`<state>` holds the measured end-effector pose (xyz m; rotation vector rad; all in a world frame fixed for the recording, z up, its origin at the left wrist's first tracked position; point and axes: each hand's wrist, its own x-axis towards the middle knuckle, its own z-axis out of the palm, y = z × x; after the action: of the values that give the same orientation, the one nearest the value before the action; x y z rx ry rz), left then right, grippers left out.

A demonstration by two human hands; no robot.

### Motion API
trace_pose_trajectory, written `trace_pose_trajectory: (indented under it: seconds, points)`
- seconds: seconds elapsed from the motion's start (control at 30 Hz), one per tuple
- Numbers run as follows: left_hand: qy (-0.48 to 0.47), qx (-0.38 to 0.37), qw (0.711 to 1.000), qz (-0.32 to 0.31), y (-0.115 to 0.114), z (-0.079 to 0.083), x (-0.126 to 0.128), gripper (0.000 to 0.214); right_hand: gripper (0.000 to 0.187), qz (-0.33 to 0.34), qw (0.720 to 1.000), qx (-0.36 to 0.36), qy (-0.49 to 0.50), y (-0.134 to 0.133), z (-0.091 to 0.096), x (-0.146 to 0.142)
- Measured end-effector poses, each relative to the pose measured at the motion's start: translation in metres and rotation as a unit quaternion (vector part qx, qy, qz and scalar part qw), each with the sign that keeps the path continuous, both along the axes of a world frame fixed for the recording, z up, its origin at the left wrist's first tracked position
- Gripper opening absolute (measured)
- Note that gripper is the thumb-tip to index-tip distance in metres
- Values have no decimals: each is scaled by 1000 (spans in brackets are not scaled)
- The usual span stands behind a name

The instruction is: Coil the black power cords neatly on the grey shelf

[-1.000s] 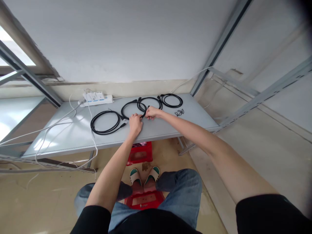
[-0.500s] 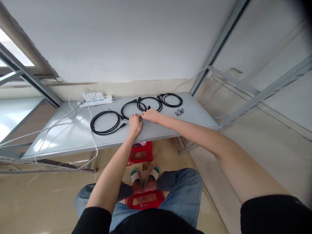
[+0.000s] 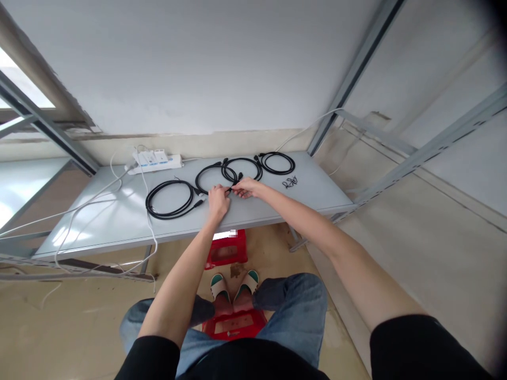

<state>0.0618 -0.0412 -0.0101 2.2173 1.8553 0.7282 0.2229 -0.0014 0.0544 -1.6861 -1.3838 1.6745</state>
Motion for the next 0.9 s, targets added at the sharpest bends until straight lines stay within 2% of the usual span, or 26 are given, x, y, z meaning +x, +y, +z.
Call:
trace_pose_trajectory:
  seconds: [0.2, 0.5, 0.6, 0.7, 0.8, 0.9]
  points:
    - [1, -6, 1000, 0, -1, 3, 1, 44, 22, -7, 998, -26, 51, 3, -6, 9]
    - [-3, -14, 1000, -1, -1, 4, 1, 43, 19, -9, 999, -35, -26, 5, 1, -6]
    - [-4, -12, 1000, -4, -1, 3, 0, 44, 19, 7, 997, -8, -77, 2, 4, -12]
    - [-2, -12, 1000, -6, 0, 3, 0, 45, 15, 34, 988, 65, -137, -2, 4, -14]
    - [-4, -11, 1000, -4, -1, 3, 0, 46, 9, 90, 955, 167, -230, -5, 4, -13]
    - [-11, -12, 1000, -2, -1, 2, 0, 45, 6, 142, 879, 291, -351, -10, 4, -14]
